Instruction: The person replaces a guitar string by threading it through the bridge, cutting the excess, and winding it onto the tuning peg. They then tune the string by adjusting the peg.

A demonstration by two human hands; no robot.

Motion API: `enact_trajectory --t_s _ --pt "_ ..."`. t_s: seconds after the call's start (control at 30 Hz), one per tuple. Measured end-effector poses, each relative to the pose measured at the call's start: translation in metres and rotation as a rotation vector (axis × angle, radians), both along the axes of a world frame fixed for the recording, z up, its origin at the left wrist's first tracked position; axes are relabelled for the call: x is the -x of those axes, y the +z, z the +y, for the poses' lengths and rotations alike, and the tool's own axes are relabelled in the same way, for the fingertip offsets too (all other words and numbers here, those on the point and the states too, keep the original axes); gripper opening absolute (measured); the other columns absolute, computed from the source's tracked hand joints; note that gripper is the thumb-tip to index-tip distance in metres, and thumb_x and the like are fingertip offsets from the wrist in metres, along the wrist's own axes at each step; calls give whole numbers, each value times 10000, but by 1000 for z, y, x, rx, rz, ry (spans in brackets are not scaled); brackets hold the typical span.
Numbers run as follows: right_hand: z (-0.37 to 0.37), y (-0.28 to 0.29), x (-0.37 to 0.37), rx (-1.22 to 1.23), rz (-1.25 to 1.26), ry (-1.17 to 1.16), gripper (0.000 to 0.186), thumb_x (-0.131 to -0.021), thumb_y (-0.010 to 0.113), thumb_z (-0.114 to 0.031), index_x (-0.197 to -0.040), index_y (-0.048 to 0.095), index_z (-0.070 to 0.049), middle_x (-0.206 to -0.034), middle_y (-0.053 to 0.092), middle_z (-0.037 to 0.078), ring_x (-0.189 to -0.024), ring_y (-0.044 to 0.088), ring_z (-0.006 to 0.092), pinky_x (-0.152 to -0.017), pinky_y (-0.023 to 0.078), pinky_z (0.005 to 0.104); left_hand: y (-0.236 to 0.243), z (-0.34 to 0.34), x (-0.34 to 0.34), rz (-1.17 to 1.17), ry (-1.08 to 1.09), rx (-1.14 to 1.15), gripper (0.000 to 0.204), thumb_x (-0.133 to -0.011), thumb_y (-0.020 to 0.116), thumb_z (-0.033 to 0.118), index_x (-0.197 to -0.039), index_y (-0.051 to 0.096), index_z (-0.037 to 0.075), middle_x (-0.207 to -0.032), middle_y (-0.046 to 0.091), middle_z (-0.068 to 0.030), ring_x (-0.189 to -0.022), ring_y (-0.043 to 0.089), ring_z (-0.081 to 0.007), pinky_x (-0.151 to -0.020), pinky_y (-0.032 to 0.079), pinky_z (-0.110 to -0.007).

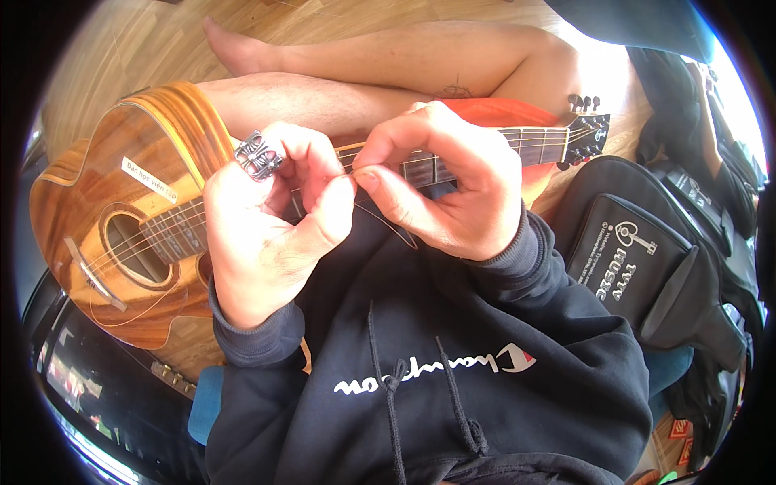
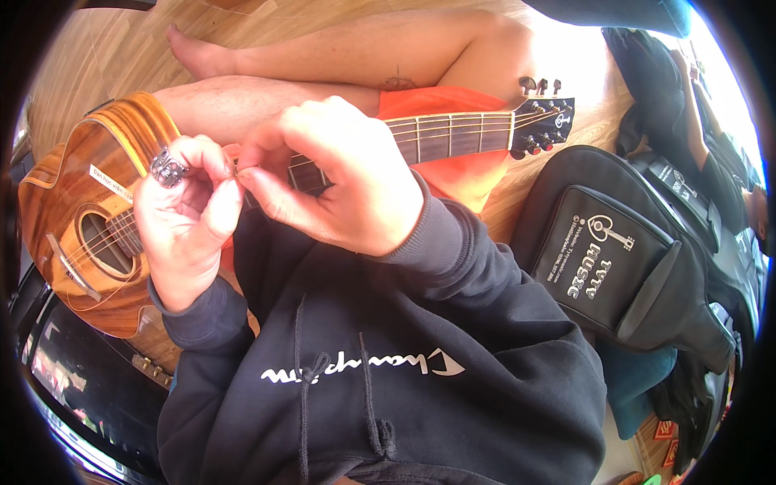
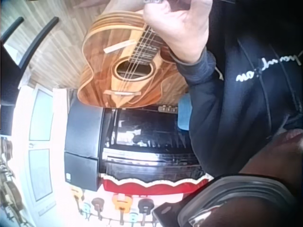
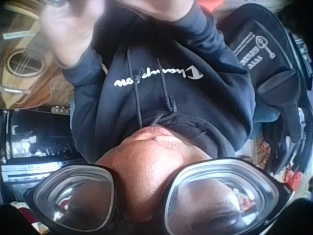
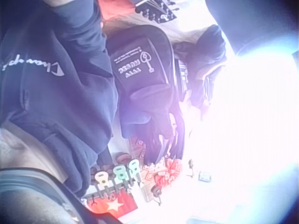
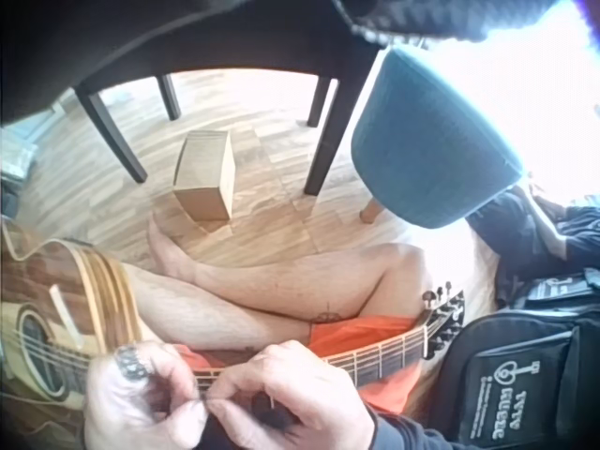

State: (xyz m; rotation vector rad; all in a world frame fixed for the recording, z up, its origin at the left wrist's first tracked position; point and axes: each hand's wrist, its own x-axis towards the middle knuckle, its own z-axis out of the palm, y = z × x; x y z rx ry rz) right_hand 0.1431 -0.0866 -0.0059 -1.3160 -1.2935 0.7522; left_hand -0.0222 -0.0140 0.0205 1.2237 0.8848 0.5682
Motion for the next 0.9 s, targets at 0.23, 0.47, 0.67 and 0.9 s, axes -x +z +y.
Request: enact_trajectory --t_s 0.23,0.47,0.67,0.9 --pt "-2 0 13 117 -42 -152 155 -756 742 -48 -857 627 -68 -719 637 33 -653 601 210 -632 456 317 -4 -17 -14 150 203 -321 146 -776 719 -64 -864 616 -9 -768 610 -14 -644 553 -63 -605 458 -203" --pt "-1 5 20 198 147 -240 106 -783 725 -35 -855 648 -33 -728 639 68 -661 610 191 -606 475 293 -22 -26 -25 222 357 -731 159 -746 747 -68 -838 634 -4 -733 628 -54 -598 586 -113 -540 462 -234" --pt "-1 7 19 127 239 -262 101 -793 730 -31 -864 660 -19 -746 636 56 -649 600 143 -603 478 265 -23 -27 -25 88 364 -723 172 -768 746 -64 -894 643 -7 -793 650 -59 -638 598 -100 -548 467 -228" --pt "-1 8 10 -7 170 -216 103 -793 734 -19 -861 657 -26 -748 632 44 -639 607 129 -593 476 247 -11 -12 -3 -280 85 72 206 -857 668 -35 -1051 599 -39 -884 663 -64 -777 607 -75 -716 492 -193"
